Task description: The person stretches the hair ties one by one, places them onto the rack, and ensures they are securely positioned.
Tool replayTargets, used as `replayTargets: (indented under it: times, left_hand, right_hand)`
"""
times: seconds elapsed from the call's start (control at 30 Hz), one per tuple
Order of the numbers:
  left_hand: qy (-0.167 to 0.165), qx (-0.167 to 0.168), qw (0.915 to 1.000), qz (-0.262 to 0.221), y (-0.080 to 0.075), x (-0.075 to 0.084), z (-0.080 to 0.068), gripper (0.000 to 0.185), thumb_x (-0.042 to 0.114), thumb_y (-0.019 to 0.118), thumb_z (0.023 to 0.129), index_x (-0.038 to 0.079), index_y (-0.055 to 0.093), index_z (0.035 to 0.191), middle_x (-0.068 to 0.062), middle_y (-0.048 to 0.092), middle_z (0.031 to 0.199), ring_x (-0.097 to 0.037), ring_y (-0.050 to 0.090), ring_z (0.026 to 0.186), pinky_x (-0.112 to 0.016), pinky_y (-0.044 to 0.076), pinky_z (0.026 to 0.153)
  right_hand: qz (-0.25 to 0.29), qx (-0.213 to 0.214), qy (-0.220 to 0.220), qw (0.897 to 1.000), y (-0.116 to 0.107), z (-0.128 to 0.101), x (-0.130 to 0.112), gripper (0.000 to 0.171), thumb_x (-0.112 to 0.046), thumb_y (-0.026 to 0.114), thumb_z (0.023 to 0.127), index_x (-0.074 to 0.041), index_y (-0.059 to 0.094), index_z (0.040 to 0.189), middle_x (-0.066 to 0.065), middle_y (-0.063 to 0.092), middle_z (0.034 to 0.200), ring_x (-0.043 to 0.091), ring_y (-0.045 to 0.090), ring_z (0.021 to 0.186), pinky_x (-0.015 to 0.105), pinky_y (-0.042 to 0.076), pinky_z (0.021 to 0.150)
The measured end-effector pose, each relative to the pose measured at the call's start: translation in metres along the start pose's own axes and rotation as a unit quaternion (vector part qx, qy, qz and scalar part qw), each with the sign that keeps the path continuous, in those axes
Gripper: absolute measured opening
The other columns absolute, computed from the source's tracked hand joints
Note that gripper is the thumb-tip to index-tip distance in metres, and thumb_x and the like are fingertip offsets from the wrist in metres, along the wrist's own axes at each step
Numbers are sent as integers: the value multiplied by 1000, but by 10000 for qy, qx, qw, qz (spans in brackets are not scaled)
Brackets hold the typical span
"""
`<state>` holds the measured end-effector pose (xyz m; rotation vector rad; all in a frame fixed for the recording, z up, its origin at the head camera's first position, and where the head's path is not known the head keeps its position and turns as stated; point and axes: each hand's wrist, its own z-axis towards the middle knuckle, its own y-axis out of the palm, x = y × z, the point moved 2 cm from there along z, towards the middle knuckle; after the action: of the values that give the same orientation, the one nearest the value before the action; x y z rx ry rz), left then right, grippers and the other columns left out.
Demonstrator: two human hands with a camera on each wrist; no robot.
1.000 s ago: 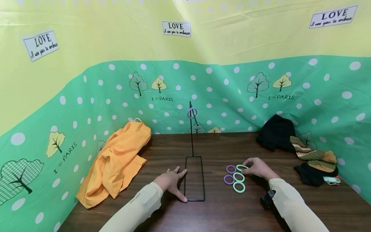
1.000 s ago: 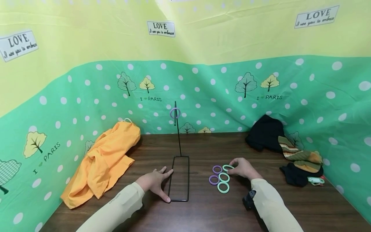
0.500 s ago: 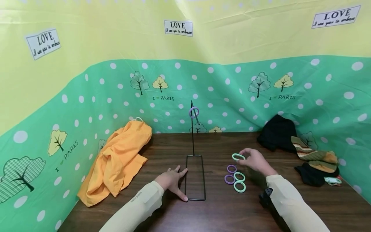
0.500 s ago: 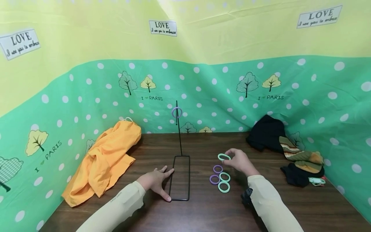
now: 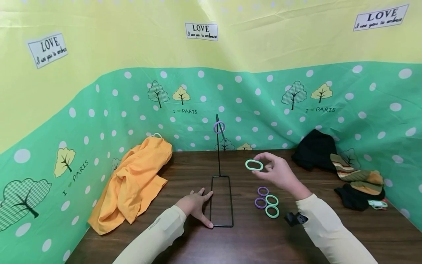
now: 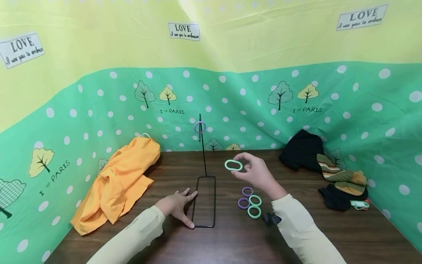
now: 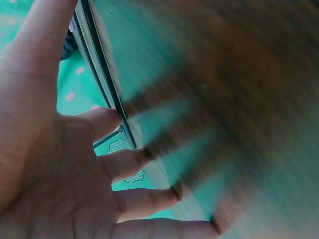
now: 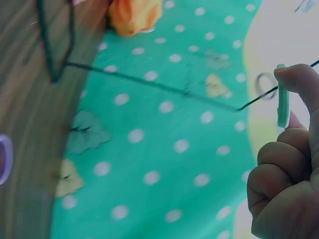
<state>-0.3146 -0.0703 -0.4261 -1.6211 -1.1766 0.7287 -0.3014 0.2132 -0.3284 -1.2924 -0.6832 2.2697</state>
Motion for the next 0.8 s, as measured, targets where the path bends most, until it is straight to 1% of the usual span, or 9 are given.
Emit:
replayTargets:
  times: [0.13, 0.27, 0.3, 0.4, 0.5, 0.53, 0.6, 0.67, 0.8]
  left_hand:
    - [-15, -33, 10000, 39, 2, 0, 1, 117, 71, 72, 54, 33, 16, 148, -8, 16, 156, -44, 24, 136, -55, 35, 101]
    - [-4, -19, 10000, 67, 4, -1, 1, 116, 71, 72, 54, 32, 16, 148, -8, 17, 155, -44, 24, 136, -54, 35, 101]
    - [-1, -11, 10000, 64, 4, -1, 1, 116, 71, 73, 54, 32, 17, 148, -9, 17, 155, -44, 25, 136, -55, 35, 101]
    - [-13, 2, 10000, 63, 4, -1, 2, 116, 70, 73, 53, 33, 16, 148, -9, 17, 155, -44, 25, 136, -55, 36, 101]
    - [0, 26, 10000, 11, 4, -2, 2, 117, 70, 73, 53, 33, 17, 148, -9, 17, 155, -45, 24, 136, -55, 36, 100]
    - [-4, 32, 10000, -7, 3, -2, 2, 117, 70, 73, 53, 34, 17, 148, -9, 17, 155, -45, 24, 136, -55, 37, 100]
    - [-7, 44, 10000, -62, 3, -3, 2, 117, 70, 74, 53, 34, 17, 148, -8, 17, 155, -45, 23, 136, -56, 37, 99]
    - [-1, 57, 9999, -114, 2, -2, 0, 117, 69, 74, 52, 34, 18, 148, -8, 17, 155, -45, 23, 136, -56, 36, 99]
    - [35, 68, 9998, -164, 1, -1, 0, 116, 68, 75, 53, 33, 18, 148, -8, 16, 155, -45, 22, 137, -56, 34, 101]
  right_hand:
    - [-111, 265, -728, 9969, 1, -3, -31, 35, -12, 79, 73, -13, 60, 102, -8, 26, 48, 1, 24, 39, 23, 30, 41]
    - [-25, 439, -1584, 9864, 0, -5, -60, 39, -4, 80, 68, -10, 61, 100, -7, 25, 47, -6, 21, 42, 20, 26, 41]
    - [12, 474, -1817, 9822, -1, -6, -69, 39, -1, 80, 66, -8, 61, 99, -6, 25, 46, -7, 20, 43, 19, 25, 41]
    - [102, 661, -2603, 9632, -3, -3, -91, 41, 6, 79, 62, -3, 61, 97, -4, 24, 45, -10, 18, 46, 16, 22, 41]
    - [106, 843, -3159, 9450, -6, 3, -104, 43, 8, 78, 59, -2, 61, 97, -4, 24, 45, -8, 18, 45, 14, 20, 42]
    - [66, 897, -3269, 9408, -6, 7, -106, 44, 7, 78, 59, -3, 61, 98, -5, 24, 45, -7, 18, 45, 14, 20, 42]
    - [-62, 961, -3323, 9382, -6, 13, -110, 42, 4, 78, 61, -4, 61, 98, -6, 22, 46, -3, 18, 43, 15, 19, 42]
    - [-261, 995, -3293, 9386, -6, 20, -115, 39, -2, 78, 65, -7, 61, 100, -8, 21, 46, -1, 18, 42, 15, 19, 42]
    - [-595, 995, -3209, 9400, -4, 37, -119, 33, -8, 75, 71, -8, 61, 100, -11, 20, 47, 1, 17, 40, 18, 20, 42]
